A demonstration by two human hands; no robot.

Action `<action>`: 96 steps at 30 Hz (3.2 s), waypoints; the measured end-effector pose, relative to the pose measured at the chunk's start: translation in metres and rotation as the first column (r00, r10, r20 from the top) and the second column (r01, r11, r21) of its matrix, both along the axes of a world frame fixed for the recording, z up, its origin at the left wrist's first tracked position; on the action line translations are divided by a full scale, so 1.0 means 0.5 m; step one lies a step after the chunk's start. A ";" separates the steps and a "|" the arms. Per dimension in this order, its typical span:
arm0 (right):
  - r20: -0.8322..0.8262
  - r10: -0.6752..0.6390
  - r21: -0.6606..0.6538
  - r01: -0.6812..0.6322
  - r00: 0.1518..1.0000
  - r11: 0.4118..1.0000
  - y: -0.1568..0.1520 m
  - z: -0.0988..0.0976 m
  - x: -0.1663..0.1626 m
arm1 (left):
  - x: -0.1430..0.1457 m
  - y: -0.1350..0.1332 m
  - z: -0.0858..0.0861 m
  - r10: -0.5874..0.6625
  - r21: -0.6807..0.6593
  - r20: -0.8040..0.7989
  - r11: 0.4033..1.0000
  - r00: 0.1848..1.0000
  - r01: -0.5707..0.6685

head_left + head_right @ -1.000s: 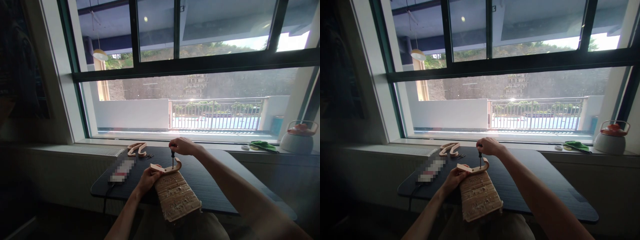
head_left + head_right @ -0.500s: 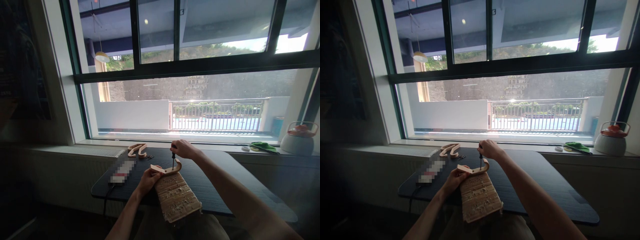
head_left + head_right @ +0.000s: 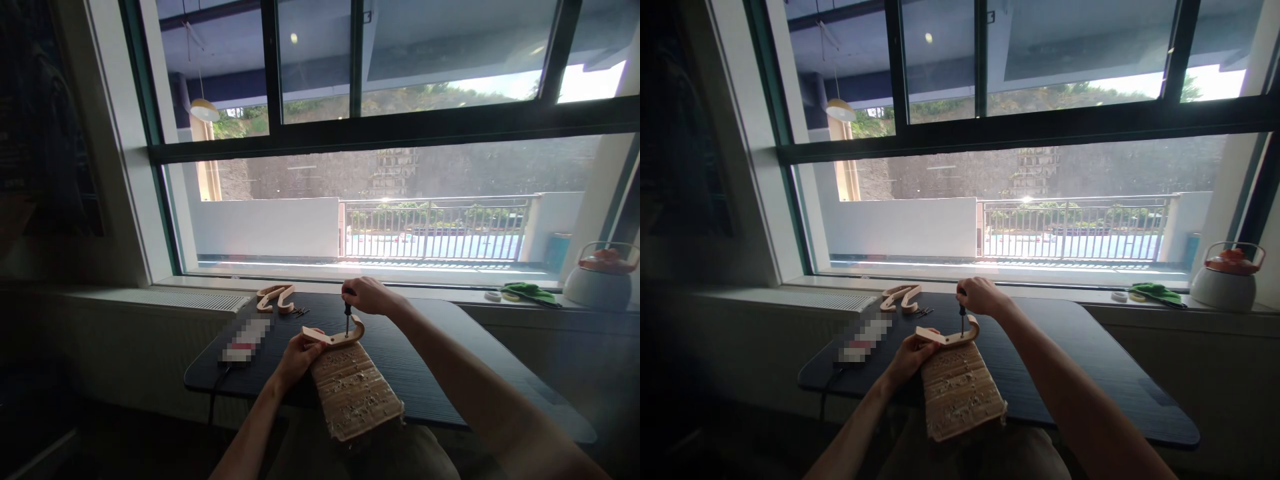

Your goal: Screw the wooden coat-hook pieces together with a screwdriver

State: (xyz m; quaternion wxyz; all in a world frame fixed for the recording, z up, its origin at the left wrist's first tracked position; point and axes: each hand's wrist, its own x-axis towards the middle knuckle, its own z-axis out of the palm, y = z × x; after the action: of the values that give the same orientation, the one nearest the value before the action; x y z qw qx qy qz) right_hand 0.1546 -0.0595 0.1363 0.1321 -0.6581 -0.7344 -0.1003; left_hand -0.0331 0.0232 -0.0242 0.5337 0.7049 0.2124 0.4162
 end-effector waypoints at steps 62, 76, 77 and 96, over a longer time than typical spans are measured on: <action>0.069 -0.090 -0.050 0.093 0.994 0.994 -0.003 0.012 -0.014 | 0.002 0.005 -0.006 -0.005 -0.001 0.014 1.000 1.000 0.005; 0.057 -0.110 0.013 0.109 0.992 0.994 0.000 -0.010 -0.016 | 0.000 0.002 -0.002 0.025 0.030 0.011 0.999 1.000 -0.025; 0.059 -0.124 0.014 0.123 0.991 0.992 0.000 -0.011 -0.017 | 0.001 0.002 -0.003 0.024 0.027 0.010 0.999 1.000 -0.024; 0.023 -0.074 0.017 0.073 0.997 0.997 -0.001 -0.010 -0.019 | -0.004 0.003 -0.004 -0.016 -0.007 -0.024 1.000 1.000 0.016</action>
State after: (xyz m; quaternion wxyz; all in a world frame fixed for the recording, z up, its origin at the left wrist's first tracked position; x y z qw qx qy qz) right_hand 0.1450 -0.0602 0.1313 0.1248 -0.6823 -0.7105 -0.1188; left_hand -0.0351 0.0248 -0.0260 0.5369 0.7097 0.2145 0.4025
